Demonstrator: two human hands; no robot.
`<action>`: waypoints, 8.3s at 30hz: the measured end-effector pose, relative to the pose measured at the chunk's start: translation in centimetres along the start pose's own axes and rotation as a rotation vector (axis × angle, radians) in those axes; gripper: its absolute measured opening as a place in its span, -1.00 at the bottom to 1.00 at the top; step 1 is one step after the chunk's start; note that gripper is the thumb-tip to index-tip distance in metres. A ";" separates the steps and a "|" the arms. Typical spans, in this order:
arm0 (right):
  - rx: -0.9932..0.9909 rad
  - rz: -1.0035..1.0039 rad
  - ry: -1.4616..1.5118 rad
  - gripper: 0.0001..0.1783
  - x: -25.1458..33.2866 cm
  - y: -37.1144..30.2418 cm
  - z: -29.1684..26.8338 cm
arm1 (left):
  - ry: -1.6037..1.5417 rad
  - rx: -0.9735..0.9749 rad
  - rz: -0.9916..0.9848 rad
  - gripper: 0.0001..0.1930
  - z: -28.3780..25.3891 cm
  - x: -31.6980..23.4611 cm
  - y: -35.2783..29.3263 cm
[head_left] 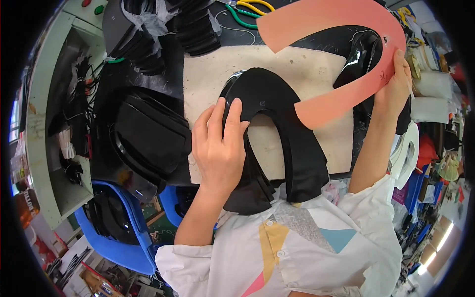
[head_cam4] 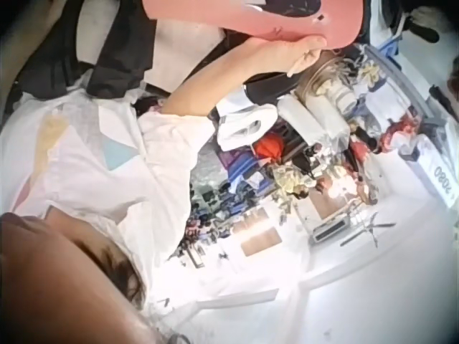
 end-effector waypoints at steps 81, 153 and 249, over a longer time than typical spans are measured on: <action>0.000 0.054 0.080 -0.79 0.9 -1.7 0.2 | -0.057 0.110 -0.190 -0.47 0.1 1.0 0.5; 0.187 0.371 -0.071 -0.73 -2.2 -2.4 2.0 | -0.636 -0.343 -0.991 -0.65 -17.7 23.1 -1.8; 0.975 -0.132 -0.616 -0.83 -4.2 -17.9 8.4 | -0.198 0.167 -0.128 -0.67 1.2 0.8 -1.0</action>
Point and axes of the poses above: each hand's wrist, its own y-axis towards the middle knuckle, its own z-axis out of the palm, x = y × z, the point moved 5 cm from there along y, towards the middle knuckle, and after that the axes turned 8 degrees about -x, right-handed, at the moved point
